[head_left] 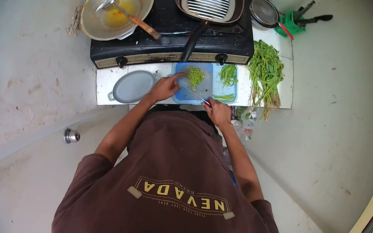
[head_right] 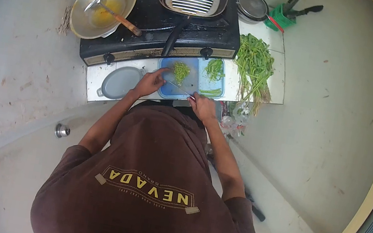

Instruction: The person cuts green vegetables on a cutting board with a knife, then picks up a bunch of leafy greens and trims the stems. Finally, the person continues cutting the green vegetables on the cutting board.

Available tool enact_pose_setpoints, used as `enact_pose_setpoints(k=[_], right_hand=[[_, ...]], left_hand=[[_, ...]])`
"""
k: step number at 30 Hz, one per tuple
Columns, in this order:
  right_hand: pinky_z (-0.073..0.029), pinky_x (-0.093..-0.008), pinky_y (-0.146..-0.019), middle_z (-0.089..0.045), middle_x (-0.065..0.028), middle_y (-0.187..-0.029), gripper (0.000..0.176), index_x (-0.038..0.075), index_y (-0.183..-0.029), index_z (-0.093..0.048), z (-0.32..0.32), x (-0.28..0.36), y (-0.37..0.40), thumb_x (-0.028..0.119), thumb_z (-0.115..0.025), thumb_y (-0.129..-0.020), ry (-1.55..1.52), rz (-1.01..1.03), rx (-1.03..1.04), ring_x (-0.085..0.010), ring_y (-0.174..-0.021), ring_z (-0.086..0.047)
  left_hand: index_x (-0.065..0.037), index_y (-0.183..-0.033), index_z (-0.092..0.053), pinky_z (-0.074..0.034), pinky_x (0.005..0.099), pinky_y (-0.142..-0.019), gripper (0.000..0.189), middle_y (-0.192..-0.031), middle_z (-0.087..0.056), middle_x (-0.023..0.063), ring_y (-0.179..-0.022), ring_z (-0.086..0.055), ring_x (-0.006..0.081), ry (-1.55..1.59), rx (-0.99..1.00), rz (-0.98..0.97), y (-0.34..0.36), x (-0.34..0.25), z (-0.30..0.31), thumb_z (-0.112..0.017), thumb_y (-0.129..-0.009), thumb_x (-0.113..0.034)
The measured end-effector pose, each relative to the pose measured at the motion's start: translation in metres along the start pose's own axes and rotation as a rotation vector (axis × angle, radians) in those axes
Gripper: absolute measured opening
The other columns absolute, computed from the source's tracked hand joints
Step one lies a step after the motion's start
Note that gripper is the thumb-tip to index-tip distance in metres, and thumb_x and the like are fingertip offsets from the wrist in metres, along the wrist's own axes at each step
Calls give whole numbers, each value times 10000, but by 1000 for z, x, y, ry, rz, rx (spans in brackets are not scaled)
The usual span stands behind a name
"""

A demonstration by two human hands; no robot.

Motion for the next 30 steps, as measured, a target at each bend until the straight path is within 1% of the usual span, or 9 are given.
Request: enact_pose_setpoints(k=[3, 7, 13, 16, 18, 21, 24, 27, 30], right_hand=[[-535, -520, -704, -714, -168, -873, 354, 110, -1055, -643, -3, -3, -24, 443, -535, -1004, 39, 96, 63, -392, -813, -699], [-528, -539, -729, -715, -161, -880, 327, 107, -1050, -651, 14, -5, -52, 411, -541, -1001, 84, 134, 20, -388, -801, -702], [-538, -532, -737, -730, -175, -911, 356, 93, -1054, -663, 19, -8, -89, 427, -550, -1001, 96, 183, 54, -390, -809, -704], [-551, -503, -744, -732, -178, -925, 352, 90, -1047, -672, 24, -8, -96, 422, -571, -991, 97, 216, 61, -390, -818, -707], [-552, -489, -751, -733, -175, -919, 355, 87, -1037, -674, 26, -8, -95, 425, -577, -987, 86, 225, 76, -386, -835, -709], [-513, -528, -818, -718, -146, -938, 337, 94, -1058, -660, 27, -11, -86, 414, -600, -974, 52, 211, 115, -362, -876, -710], [-499, -536, -837, -690, -143, -973, 320, 93, -1055, -668, 34, -10, -73, 392, -638, -946, -41, 261, 62, -357, -931, -689], [-492, -524, -851, -664, -146, -1019, 319, 84, -1059, -674, 40, -11, -62, 370, -666, -920, 21, 284, 8, -347, -995, -662], [-483, -480, -774, -635, -119, -910, 292, 67, -988, -692, 55, -10, -55, 348, -696, -909, -38, 316, -109, -330, -892, -643]], left_hand=[[-122, -1402, -545, -545, 403, -694, 484, -815, -708, 148, -716, -704, 269, 52, -98, 44, 17, 9, 8, -654, -931, -108], [-111, -1391, -555, -560, 384, -728, 459, -851, -721, 147, -752, -716, 258, 84, -228, 115, 40, 15, 9, -641, -941, -88], [-91, -1379, -565, -573, 366, -768, 433, -900, -729, 143, -805, -729, 249, 165, -290, 256, 58, 15, -11, -601, -950, -48], [-92, -1383, -563, -572, 367, -774, 434, -912, -730, 148, -815, -731, 246, 197, -336, 221, 64, 6, -17, -596, -953, -46], [-101, -1400, -551, -568, 369, -769, 455, -918, -732, 143, -815, -727, 246, 184, -345, 226, 65, 1, -19, -607, -952, -47], [-117, -1416, -540, -565, 375, -765, 482, -914, -730, 141, -817, -724, 247, 155, -343, 242, 67, -11, -21, -620, -946, -48], [-131, -1430, -530, -562, 385, -776, 510, -910, -726, 143, -823, -722, 248, 111, -301, 206, 57, -28, -20, -636, -936, -54], [-137, -1433, -524, -559, 398, -803, 532, -918, -724, 151, -842, -721, 271, 27, -223, 132, 39, -45, -31, -646, -921, -65], [-147, -1443, -513, -553, 417, -813, 565, -921, -722, 172, -868, -714, 321, -101, -189, 94, 19, -38, -41, -653, -900, -72]])
Point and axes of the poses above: each hand's wrist, its own y-axis away from the middle knuckle, its own z-axis out of the back of the hand, x = y × z, the point moved 10 cm from there along -y, towards the middle knuckle
